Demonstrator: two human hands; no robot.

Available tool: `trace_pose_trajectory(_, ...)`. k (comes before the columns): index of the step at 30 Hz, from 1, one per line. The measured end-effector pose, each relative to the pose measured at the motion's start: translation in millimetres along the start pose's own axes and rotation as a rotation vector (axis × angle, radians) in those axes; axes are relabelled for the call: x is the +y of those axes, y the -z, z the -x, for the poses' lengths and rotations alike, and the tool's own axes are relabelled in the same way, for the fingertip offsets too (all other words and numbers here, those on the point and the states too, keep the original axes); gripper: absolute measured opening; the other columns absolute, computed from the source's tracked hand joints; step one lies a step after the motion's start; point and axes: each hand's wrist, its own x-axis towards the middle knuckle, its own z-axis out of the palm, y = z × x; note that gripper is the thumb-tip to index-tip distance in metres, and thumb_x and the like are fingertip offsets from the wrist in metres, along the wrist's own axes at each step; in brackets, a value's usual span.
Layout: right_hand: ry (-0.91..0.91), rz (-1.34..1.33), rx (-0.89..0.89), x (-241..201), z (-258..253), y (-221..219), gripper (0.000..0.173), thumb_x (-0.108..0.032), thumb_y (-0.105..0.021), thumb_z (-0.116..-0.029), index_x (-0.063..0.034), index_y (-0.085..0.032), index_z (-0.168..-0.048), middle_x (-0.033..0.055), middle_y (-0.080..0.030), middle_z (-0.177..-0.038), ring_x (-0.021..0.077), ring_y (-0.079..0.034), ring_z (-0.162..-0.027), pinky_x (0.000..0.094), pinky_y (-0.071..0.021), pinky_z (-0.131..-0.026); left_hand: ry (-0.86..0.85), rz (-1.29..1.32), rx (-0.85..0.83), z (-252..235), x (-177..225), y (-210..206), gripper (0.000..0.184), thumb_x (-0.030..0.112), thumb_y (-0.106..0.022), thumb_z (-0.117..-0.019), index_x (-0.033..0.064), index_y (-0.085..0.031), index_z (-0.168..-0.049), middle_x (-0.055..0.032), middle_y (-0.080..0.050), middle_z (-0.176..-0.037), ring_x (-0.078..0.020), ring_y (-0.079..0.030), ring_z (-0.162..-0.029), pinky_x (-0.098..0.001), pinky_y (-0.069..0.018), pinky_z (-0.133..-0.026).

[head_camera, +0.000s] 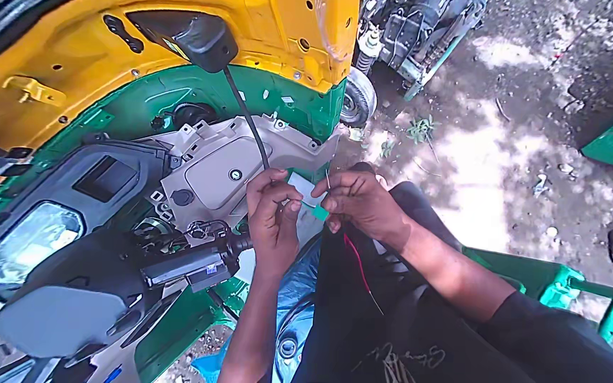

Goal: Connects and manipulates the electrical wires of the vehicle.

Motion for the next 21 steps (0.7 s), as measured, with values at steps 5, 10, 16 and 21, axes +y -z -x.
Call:
trace_pose_trajectory(5, -0.044, 0.024, 0.043, -3, 21, 8, 0.015, 0.003, -0.067, -0.0956, 0.0077, -0.069, -0.109, 0.018, -0.073, -0.088, 0.0155, -0.068, -0.064, 0.0293, -0.061, -0.062, -0.069, -0.228, 0.086, 7, -7, -16, 0.01, 0.025, -0.064, -0.1007, 0.0216, -0.074, -0.1, -0.0015, -0.045, -0.139, -0.0111, -0.054, -0.115, -0.0281, -0.0525, -0.092)
trace_pose_trajectory(10, -0.008, 0.09, 0.168, -3, 22, 8, 0.014, 0.007, -0.07, -0.0915, 0.0085, -0.07, -0.105, 0.0166, -0.073, -0.083, 0.017, -0.07, -0.065, 0.0313, -0.0632, -0.063, 0.088, 0.072, 0.218, 18, -2, -34, 0.031, 0.01, -0.064, -0.0992, 0.0111, -0.059, -0.129, -0.0037, -0.051, -0.132, -0.0126, -0.064, -0.099, -0.0313, -0.0604, -0.084)
trace_pose_trajectory(16, 0.136, 0.31, 0.198, 5, 27, 0, 0.013, 0.008, -0.072, -0.0899, 0.0093, -0.07, -0.102, 0.0167, -0.073, -0.082, 0.0187, -0.07, -0.066, 0.0317, -0.0633, -0.062, 0.682, 0.554, 0.28, 19, 29, -38, 0.023, 0.004, -0.064, -0.0967, 0.0071, -0.059, -0.119, -0.0092, -0.068, -0.095, -0.0195, -0.071, -0.077, -0.0407, -0.0644, -0.074)
trace_pose_trajectory(21, 0.171, 0.371, 0.18, 4, 41, 3, 0.032, 0.008, -0.073, -0.0894, 0.005, -0.061, -0.12, 0.0173, -0.073, -0.082, 0.0214, -0.071, -0.066, 0.0326, -0.063, -0.061, 0.603, 0.498, 0.212, 27, 29, -36, 0.017, 0.0, -0.069, -0.0932, 0.0004, -0.073, -0.11, -0.013, -0.073, -0.095, -0.0194, -0.072, -0.079, -0.0381, -0.0643, -0.074)
